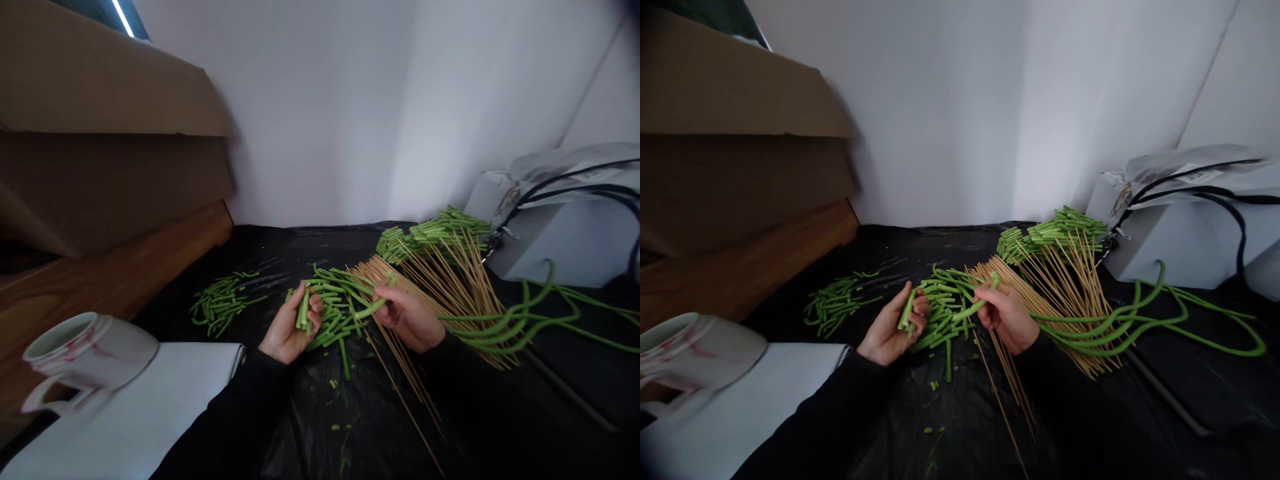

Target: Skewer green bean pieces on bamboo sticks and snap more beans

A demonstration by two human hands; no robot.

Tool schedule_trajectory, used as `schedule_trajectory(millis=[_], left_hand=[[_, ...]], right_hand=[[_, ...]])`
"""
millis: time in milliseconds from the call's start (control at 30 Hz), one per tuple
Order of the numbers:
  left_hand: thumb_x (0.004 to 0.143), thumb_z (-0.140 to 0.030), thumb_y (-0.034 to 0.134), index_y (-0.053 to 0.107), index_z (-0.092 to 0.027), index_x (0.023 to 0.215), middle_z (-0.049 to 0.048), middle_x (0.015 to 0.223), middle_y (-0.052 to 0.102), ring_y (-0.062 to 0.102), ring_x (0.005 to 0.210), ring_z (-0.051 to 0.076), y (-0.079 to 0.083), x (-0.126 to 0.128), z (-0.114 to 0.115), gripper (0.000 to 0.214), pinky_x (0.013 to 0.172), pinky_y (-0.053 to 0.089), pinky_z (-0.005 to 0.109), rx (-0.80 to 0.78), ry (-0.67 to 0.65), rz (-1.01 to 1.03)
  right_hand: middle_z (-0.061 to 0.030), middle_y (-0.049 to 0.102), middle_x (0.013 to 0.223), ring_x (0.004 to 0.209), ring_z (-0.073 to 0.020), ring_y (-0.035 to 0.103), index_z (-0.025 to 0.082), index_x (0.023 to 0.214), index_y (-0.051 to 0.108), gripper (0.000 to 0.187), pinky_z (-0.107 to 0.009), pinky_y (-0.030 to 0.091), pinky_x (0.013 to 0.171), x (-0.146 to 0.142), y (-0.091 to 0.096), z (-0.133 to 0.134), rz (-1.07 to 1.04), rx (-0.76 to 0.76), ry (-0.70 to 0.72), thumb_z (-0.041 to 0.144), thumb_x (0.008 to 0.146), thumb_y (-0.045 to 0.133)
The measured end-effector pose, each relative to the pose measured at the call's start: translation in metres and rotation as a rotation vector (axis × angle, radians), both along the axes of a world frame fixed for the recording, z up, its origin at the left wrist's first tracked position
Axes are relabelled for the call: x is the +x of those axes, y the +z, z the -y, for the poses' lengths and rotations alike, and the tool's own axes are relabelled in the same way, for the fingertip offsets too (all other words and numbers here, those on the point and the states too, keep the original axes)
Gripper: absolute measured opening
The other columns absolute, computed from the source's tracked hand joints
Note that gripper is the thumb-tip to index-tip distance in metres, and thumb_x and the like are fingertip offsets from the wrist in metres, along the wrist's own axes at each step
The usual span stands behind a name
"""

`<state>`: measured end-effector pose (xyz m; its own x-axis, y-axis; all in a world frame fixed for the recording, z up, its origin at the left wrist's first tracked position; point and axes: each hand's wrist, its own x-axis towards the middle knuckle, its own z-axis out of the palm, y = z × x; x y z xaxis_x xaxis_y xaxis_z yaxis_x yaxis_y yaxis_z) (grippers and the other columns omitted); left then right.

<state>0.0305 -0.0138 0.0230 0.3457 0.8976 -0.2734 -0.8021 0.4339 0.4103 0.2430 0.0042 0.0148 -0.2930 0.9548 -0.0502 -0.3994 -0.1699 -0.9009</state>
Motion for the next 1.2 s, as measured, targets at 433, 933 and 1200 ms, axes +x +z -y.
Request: schedule_trajectory(millis=[433,933,1200], left_hand=[[0.072,-0.042,0.075,0.063,-0.012,0.081,-0.0013,0.065,0.053,0.035,0.044,0.003,-0.01,0.017,0.016,0.033,0.037,0.019,0.016,0.42,-0.411,-0.79],[0.062,-0.033,0.084,0.06,-0.014,0.085,-0.0062,0.059,0.047,0.035,0.043,0.001,-0.01,0.018,0.013,0.039,0.039,0.021,0.013,0.206,-0.16,-0.66],[0.064,-0.032,0.083,0.06,-0.013,0.082,-0.0058,0.058,0.046,0.036,0.045,0.002,-0.011,0.018,0.013,0.034,0.039,0.021,0.013,0.247,-0.151,-0.684]], right_hand=[[0.0033,0.057,0.054,0.042,-0.0056,0.046,0.015,0.074,0.06,0.031,-0.017,0.033,0.039,-0.011,-0.008,0.01,0.32,0.197,0.238,0.044,0.074,0.07],[0.0058,0.053,0.052,0.039,-0.0063,0.044,0.016,0.079,0.065,0.023,-0.018,0.031,0.036,-0.021,-0.007,0.022,0.568,0.223,0.364,0.038,0.074,0.068],[0.005,0.054,0.055,0.04,-0.0048,0.043,0.016,0.068,0.058,0.019,-0.018,0.03,0.037,-0.027,-0.007,0.027,0.473,0.184,0.317,0.032,0.074,0.065]])
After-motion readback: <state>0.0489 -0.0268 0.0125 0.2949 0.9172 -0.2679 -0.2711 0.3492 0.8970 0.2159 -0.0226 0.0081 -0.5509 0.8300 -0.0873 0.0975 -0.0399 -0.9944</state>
